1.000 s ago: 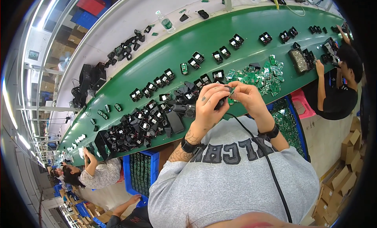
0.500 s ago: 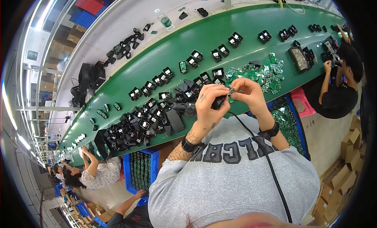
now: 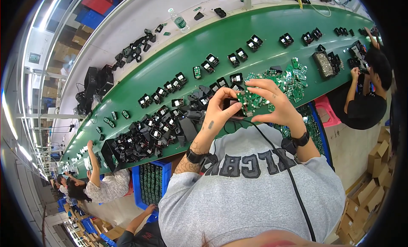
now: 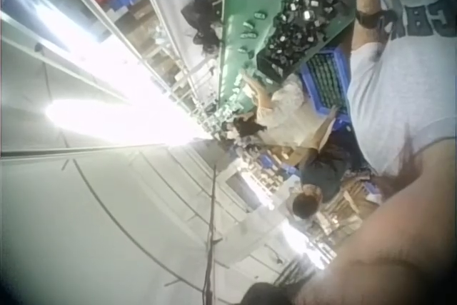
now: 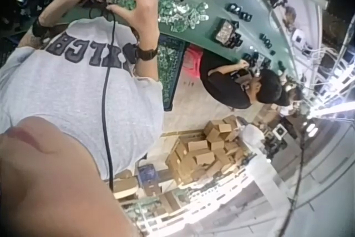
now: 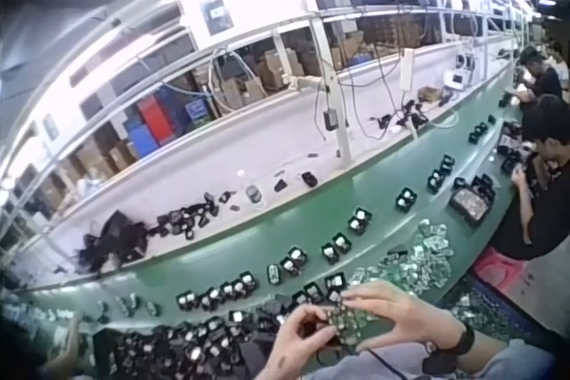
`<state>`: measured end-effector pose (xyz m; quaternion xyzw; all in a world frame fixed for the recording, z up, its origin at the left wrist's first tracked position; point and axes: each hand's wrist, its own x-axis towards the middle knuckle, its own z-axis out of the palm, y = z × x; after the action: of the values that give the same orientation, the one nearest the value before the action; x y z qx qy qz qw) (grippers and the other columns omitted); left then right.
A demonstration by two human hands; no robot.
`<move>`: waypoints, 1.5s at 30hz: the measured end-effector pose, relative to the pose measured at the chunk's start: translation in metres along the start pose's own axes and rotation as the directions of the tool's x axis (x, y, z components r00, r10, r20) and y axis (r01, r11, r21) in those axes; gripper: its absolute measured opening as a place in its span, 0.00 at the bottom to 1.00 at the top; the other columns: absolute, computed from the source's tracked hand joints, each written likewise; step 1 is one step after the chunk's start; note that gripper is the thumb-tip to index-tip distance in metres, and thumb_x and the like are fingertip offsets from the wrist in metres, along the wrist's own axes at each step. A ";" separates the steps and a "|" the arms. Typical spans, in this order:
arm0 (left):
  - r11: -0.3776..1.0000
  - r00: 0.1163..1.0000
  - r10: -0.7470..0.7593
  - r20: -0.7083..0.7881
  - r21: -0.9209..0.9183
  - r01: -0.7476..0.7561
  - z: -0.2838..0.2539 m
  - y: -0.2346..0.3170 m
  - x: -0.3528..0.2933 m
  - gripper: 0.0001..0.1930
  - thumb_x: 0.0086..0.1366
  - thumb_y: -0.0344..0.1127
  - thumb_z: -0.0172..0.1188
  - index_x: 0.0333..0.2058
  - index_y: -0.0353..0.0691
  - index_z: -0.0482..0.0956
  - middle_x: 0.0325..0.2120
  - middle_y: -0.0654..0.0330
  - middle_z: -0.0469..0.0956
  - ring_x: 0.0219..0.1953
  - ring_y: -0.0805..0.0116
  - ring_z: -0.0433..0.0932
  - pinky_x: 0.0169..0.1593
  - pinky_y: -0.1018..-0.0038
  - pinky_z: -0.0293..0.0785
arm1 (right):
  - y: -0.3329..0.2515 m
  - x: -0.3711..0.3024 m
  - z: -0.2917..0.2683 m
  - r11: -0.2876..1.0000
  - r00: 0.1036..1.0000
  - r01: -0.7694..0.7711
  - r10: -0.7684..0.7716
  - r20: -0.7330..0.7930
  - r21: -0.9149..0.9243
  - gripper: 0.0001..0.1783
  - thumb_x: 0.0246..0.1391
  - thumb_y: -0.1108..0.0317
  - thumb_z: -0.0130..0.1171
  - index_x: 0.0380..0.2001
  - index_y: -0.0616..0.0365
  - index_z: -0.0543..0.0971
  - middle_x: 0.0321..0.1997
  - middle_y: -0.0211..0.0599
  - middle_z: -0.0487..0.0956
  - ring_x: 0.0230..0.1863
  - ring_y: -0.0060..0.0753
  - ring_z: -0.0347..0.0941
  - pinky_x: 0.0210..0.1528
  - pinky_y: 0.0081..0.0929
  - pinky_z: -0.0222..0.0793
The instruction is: The person picks up a circuit board and a black plastic housing, fits the board into the housing by hand, and places the assembled unit onto the conveyor belt. They then reach into a bin to grab a handful of circuit boards and drop them onto the belt.
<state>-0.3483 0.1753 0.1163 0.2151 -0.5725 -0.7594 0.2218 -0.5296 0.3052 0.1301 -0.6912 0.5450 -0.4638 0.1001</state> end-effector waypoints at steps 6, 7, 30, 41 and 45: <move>0.993 0.995 -0.077 0.064 0.089 0.071 -0.004 0.006 0.006 0.15 0.56 0.28 0.64 0.40 0.37 0.70 0.41 0.63 0.72 0.47 0.72 0.71 0.52 0.74 0.70 | -0.001 0.006 0.001 0.997 0.997 -0.080 0.080 -0.008 -0.007 0.42 0.31 0.67 0.75 0.56 0.56 0.72 0.61 0.39 0.71 0.61 0.45 0.66 0.61 0.38 0.62; 0.993 0.995 -0.078 0.064 0.088 0.072 -0.003 0.008 0.006 0.15 0.56 0.28 0.64 0.40 0.37 0.70 0.41 0.63 0.72 0.47 0.72 0.71 0.52 0.74 0.70 | -0.001 0.008 0.001 0.997 0.997 -0.081 0.081 -0.007 -0.007 0.42 0.31 0.67 0.75 0.56 0.56 0.72 0.61 0.39 0.71 0.61 0.45 0.66 0.61 0.38 0.62; 0.904 0.975 -0.181 -0.131 -0.411 0.113 -0.001 -0.030 0.018 0.26 0.62 0.26 0.57 0.57 0.46 0.61 0.42 0.60 0.75 0.34 0.75 0.77 0.25 0.82 0.65 | 0.025 -0.006 0.067 0.553 0.825 -0.179 0.535 -0.182 0.813 0.28 0.47 0.63 0.68 0.51 0.62 0.74 0.58 0.43 0.73 0.59 0.35 0.68 0.61 0.36 0.62; 0.976 0.995 -0.040 0.089 0.218 0.019 -0.001 -0.015 0.013 0.29 0.61 0.24 0.51 0.61 0.48 0.59 0.40 0.59 0.75 0.35 0.74 0.77 0.30 0.78 0.77 | 0.007 0.010 0.033 0.997 0.990 -0.059 0.064 -0.123 0.045 0.26 0.33 0.63 0.73 0.41 0.52 0.81 0.57 0.37 0.74 0.62 0.48 0.64 0.63 0.45 0.59; 0.992 0.989 -0.107 0.097 0.082 0.100 0.003 0.001 0.010 0.31 0.61 0.23 0.46 0.64 0.47 0.56 0.49 0.57 0.71 0.42 0.70 0.76 0.36 0.73 0.79 | 0.006 0.010 0.029 0.997 0.993 -0.080 0.079 -0.083 -0.008 0.24 0.32 0.64 0.73 0.40 0.52 0.82 0.58 0.35 0.74 0.65 0.47 0.61 0.64 0.46 0.57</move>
<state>-0.3580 0.1721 0.1170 0.2142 -0.5999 -0.7572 0.1443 -0.5118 0.2842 0.1158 -0.6498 0.5784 -0.4845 0.0917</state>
